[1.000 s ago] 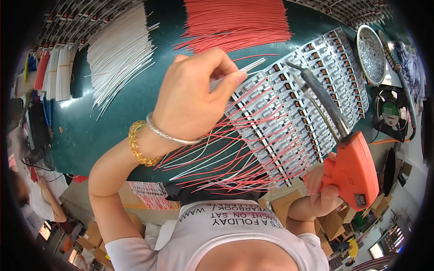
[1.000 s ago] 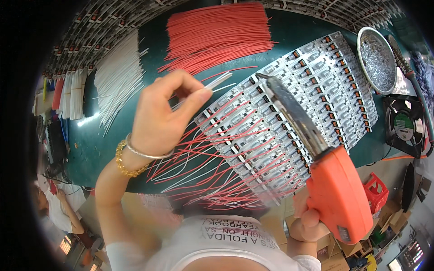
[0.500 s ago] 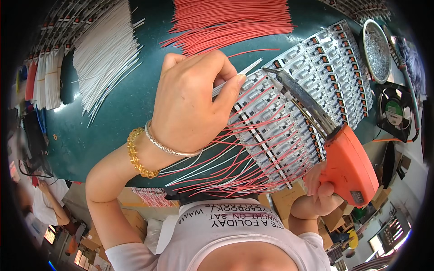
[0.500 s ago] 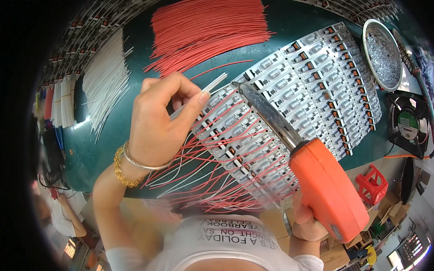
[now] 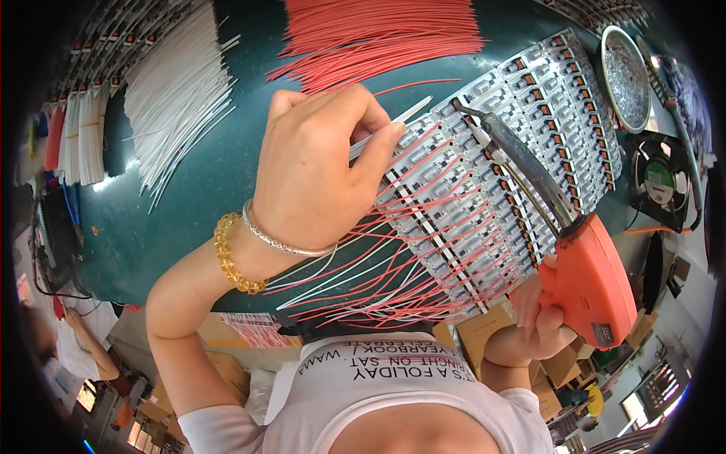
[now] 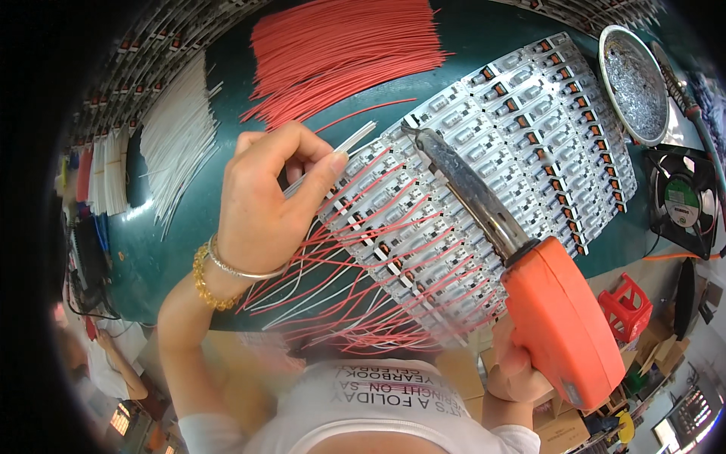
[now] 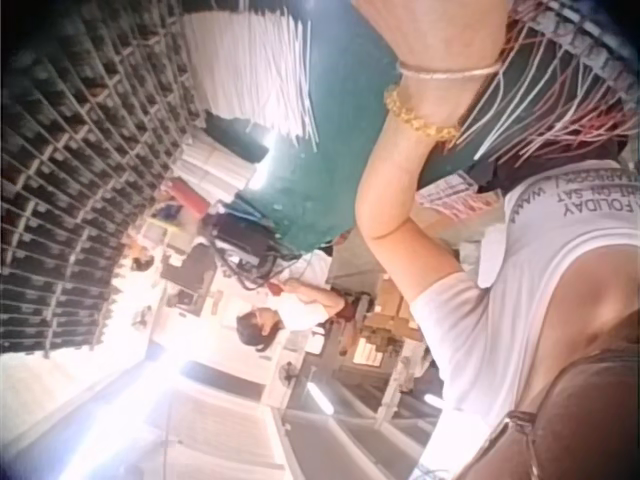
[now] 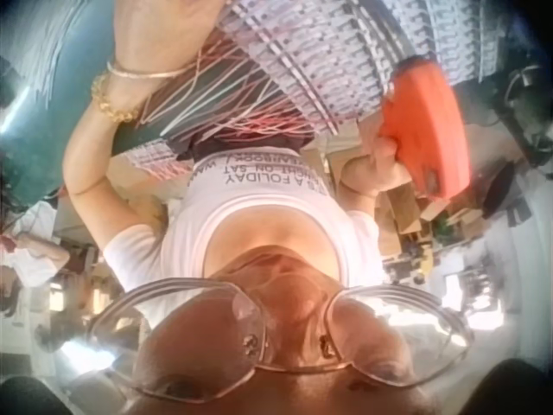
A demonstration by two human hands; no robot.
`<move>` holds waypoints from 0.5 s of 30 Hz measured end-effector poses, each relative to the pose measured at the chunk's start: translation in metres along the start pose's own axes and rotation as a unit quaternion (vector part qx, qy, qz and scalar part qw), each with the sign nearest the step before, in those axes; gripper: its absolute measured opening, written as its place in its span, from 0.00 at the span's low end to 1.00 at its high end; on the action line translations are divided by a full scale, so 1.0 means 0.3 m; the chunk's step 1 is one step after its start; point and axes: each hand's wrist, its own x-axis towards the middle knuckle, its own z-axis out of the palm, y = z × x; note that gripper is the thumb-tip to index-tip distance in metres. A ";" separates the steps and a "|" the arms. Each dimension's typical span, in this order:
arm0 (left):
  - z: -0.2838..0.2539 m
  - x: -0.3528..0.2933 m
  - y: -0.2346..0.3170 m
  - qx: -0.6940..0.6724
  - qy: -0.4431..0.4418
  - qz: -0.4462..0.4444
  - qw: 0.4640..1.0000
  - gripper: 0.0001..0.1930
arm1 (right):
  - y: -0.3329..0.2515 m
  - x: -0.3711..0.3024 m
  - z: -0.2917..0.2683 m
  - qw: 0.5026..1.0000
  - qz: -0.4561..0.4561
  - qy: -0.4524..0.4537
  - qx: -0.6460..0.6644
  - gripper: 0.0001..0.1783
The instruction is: The person uses a soldering iron to attach red and white wires to a grid of electronic components on a workbench. They repeatedly pick up individual wires, position them against the component terminals, and apply the soldering iron to secure the connections.
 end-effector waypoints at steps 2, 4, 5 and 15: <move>-0.008 0.002 -0.005 0.008 0.037 0.022 0.999 0.05 | 0.005 -0.006 -0.014 1.000 0.013 0.005 0.004 0.43; -0.007 0.012 -0.022 0.020 0.111 0.077 0.991 0.06 | -0.016 -0.006 -0.023 1.000 0.012 -0.016 0.003 0.43; -0.015 0.014 -0.008 -0.020 0.091 0.056 0.994 0.06 | -0.028 -0.002 -0.030 0.999 0.012 -0.033 0.012 0.43; 0.036 -0.014 0.040 -0.001 0.039 0.040 0.998 0.06 | -0.028 -0.034 -0.032 0.998 0.062 -0.006 0.030 0.43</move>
